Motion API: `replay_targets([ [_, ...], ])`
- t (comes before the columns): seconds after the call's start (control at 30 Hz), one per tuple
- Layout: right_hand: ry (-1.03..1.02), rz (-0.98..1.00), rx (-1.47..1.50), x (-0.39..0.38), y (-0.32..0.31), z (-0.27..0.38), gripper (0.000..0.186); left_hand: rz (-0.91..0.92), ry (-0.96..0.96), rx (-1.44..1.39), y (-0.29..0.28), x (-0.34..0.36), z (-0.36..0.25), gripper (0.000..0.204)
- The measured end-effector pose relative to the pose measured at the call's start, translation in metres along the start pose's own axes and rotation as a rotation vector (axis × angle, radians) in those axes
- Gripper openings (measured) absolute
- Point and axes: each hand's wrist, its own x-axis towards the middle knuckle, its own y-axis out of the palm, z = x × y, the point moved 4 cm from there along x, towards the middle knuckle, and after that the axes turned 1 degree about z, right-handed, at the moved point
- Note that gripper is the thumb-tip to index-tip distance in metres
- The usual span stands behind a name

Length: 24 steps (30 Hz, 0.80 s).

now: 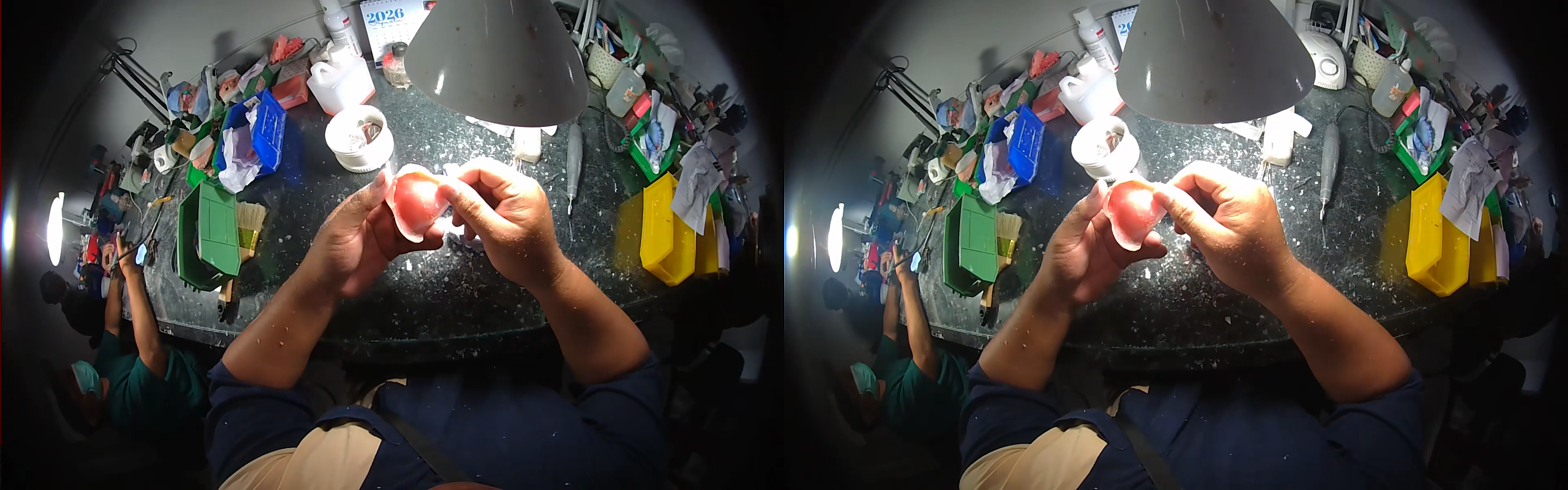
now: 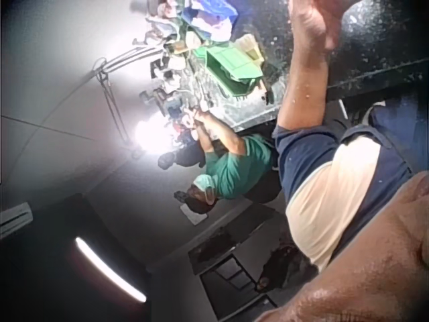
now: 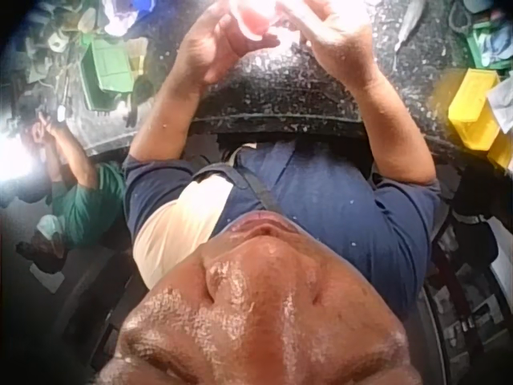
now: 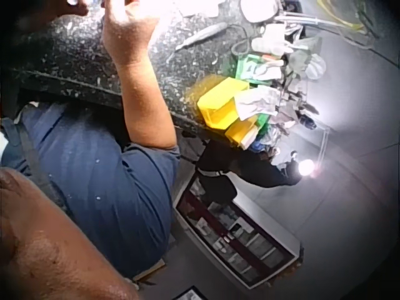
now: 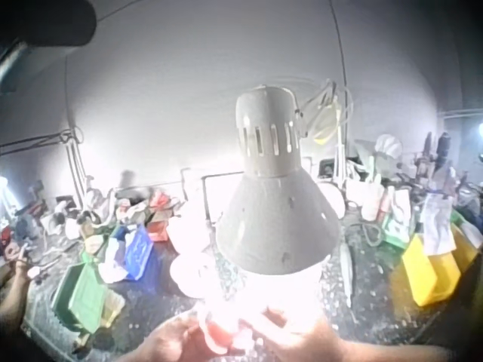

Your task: The person fits a dental prosthesis onto a plaster mold by hand, grinds a dental piece using a rotary handpiece, and carves an acrylic denture base with a metal tool.

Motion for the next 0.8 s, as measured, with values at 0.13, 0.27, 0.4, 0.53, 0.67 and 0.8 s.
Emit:
replay_targets([
  [0.13, -0.079, -0.03, -0.018, -0.005, 0.0, 0.008, 0.015, 0.093, 0.02, 0.114, 0.001, -0.002, -0.003, 0.066],
  [0.27, -0.179, -0.044, -0.019, -0.009, 0.001, 0.014, 0.013, 0.076, 0.074, 0.147, 0.011, -0.006, -0.004, 0.072],
  [0.4, -0.122, -0.045, -0.064, -0.007, -0.002, 0.012, 0.016, 0.029, 0.057, 0.098, 0.004, -0.002, 0.0, 0.069],
  [0.53, -0.118, -0.061, -0.078, -0.006, -0.003, 0.01, 0.018, 0.079, 0.021, 0.056, 0.004, -0.002, 0.002, 0.065],
  [0.67, -0.142, -0.057, -0.087, -0.004, -0.002, 0.008, 0.02, 0.112, 0.005, 0.019, 0.006, -0.003, 0.004, 0.062],
  [0.8, -0.044, 0.006, -0.092, -0.004, -0.004, 0.006, 0.024, 0.125, -0.002, -0.029, 0.006, -0.003, 0.006, 0.059],
])
